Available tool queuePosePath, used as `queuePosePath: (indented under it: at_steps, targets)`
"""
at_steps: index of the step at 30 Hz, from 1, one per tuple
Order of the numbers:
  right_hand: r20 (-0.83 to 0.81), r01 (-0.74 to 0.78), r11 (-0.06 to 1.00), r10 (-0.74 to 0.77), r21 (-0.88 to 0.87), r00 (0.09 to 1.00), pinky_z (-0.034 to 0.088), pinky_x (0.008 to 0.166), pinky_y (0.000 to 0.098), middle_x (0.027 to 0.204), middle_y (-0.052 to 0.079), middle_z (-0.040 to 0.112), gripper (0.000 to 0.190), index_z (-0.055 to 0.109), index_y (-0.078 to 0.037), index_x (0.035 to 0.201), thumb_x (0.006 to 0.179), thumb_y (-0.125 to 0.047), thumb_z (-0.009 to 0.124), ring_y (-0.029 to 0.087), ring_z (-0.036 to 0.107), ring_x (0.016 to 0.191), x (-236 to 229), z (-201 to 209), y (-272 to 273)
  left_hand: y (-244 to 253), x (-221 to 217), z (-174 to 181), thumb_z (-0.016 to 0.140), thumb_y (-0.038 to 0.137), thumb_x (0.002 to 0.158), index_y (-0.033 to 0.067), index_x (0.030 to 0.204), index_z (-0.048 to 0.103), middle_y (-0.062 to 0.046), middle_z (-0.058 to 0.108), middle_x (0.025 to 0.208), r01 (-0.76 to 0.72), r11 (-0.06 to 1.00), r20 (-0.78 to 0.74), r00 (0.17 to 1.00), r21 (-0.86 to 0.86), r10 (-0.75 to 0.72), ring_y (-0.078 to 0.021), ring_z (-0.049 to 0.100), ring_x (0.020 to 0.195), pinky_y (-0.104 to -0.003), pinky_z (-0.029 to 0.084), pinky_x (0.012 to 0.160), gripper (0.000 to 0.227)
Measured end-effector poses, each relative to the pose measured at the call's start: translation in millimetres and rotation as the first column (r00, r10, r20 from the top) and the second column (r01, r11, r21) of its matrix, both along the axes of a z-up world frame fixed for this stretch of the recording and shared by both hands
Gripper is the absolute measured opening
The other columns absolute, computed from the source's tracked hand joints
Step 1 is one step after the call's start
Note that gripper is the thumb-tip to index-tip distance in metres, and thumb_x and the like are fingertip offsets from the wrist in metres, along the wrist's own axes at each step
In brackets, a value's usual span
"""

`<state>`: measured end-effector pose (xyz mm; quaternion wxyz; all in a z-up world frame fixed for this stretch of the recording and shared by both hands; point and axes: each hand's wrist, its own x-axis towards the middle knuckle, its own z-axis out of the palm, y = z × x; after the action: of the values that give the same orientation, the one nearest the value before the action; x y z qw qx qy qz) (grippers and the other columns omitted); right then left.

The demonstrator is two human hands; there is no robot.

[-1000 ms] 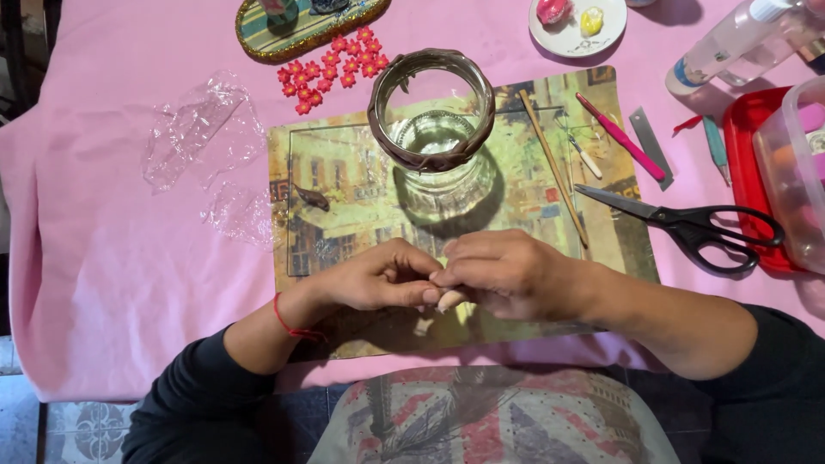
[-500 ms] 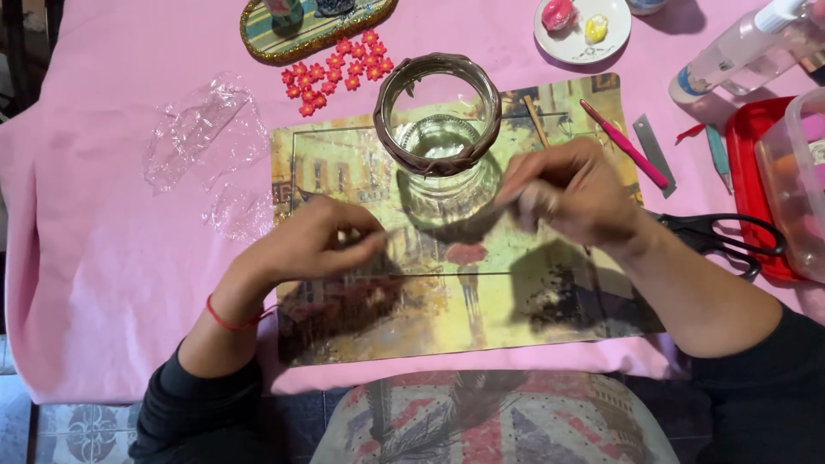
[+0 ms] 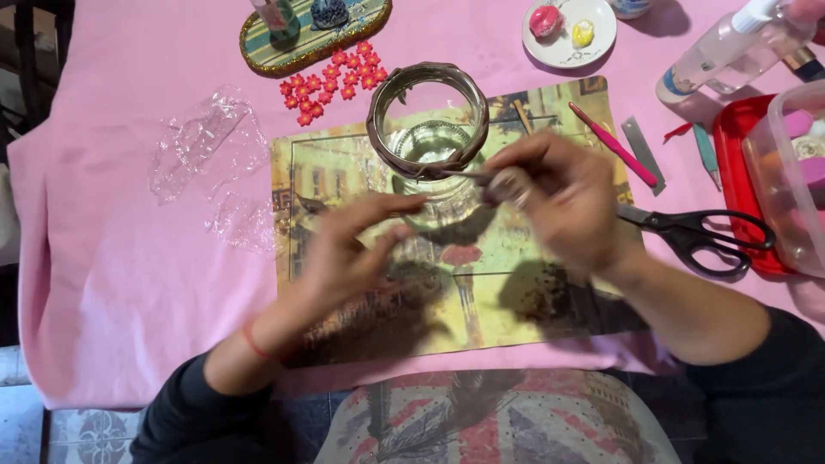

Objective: Applying and molding a brown decorative material onto the rim of a glass jar.

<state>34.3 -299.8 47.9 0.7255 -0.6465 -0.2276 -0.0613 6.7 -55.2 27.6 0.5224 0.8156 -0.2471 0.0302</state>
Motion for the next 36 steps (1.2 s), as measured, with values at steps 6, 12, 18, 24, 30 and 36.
queuePosePath:
  at_steps: [6,12,18,24,30,36]
  targets:
    - [0.333,-0.022,0.998,0.039,-0.057,0.942,0.055,0.084,0.0417,0.115,0.021,0.067,0.024,0.068,0.003,0.104,0.081,-0.004,0.069,0.036,0.067,0.105,-54.5,-9.1,35.5,-84.5,-49.3,19.4,0.024,0.046,0.104,-0.0015,0.141,0.029,-0.031,0.036,0.145,-0.084,0.662,-0.342,0.900,-0.745,-0.271,-0.0497,0.036,0.132,-0.069,0.028,0.106,0.061]
    - [0.405,0.146,0.973,-0.062,-0.178,0.912,0.057,0.082,0.0449,0.100,0.015,0.073,0.011,0.072,-0.001,0.088,0.081,0.004,0.065,0.038,0.070,0.100,-77.6,11.0,44.1,-90.9,-49.5,23.8,0.030,0.034,0.105,-0.0097,0.107,0.059,-0.032,0.066,0.105,-0.347,0.507,-0.426,0.904,-0.789,-0.043,-0.0403,0.065,0.105,-0.050,0.052,0.093,0.053]
    - [0.580,0.324,0.898,-0.100,-0.297,0.809,0.052,0.113,0.0385,0.145,0.015,0.042,0.051,0.054,0.000,0.131,0.085,0.010,0.075,0.032,0.051,0.133,-60.3,19.4,39.5,-80.8,-36.4,43.9,0.023,0.048,0.103,-0.0033,0.135,0.045,-0.024,0.053,0.135,-0.170,0.343,-0.279,0.913,-0.924,-0.299,-0.0259,0.058,0.118,-0.029,0.054,0.091,0.065]
    - [0.514,0.232,0.842,0.062,-0.488,0.855,-0.002,0.129,0.0466,0.158,0.021,0.016,0.055,0.025,0.006,0.148,0.102,-0.024,0.028,0.029,0.012,0.152,-65.7,17.1,59.8,-79.5,-14.2,48.5,0.006,0.060,0.101,0.0076,0.152,0.033,-0.011,0.039,0.157,0.068,0.426,-0.031,0.975,-0.902,-0.221,-0.0223,0.033,0.151,-0.038,0.028,0.130,0.079]
    - [0.379,0.013,0.844,0.228,-0.537,0.897,-0.003,0.126,0.0515,0.158,0.029,0.005,0.077,-0.002,0.010,0.147,0.100,-0.050,0.005,0.037,0.005,0.152,-88.7,25.8,54.7,-76.6,2.9,57.1,-0.003,0.071,0.091,0.0103,0.158,0.013,-0.008,0.021,0.167,0.148,0.621,0.127,0.989,-0.770,-0.079,-0.0199,0.015,0.161,-0.034,0.009,0.141,0.092]
    - [0.378,-0.006,0.879,0.212,-0.477,0.901,-0.003,0.128,0.0496,0.160,0.025,0.003,0.076,-0.002,0.007,0.149,0.101,-0.052,0.003,0.034,0.003,0.153,-47.4,35.9,54.5,-117.7,-35.2,47.8,-0.007,0.068,0.098,0.0218,0.160,-0.004,0.004,-0.005,0.170,0.214,0.790,0.327,0.945,-0.575,-0.018,-0.0224,0.002,0.165,-0.048,0.005,0.146,0.078]
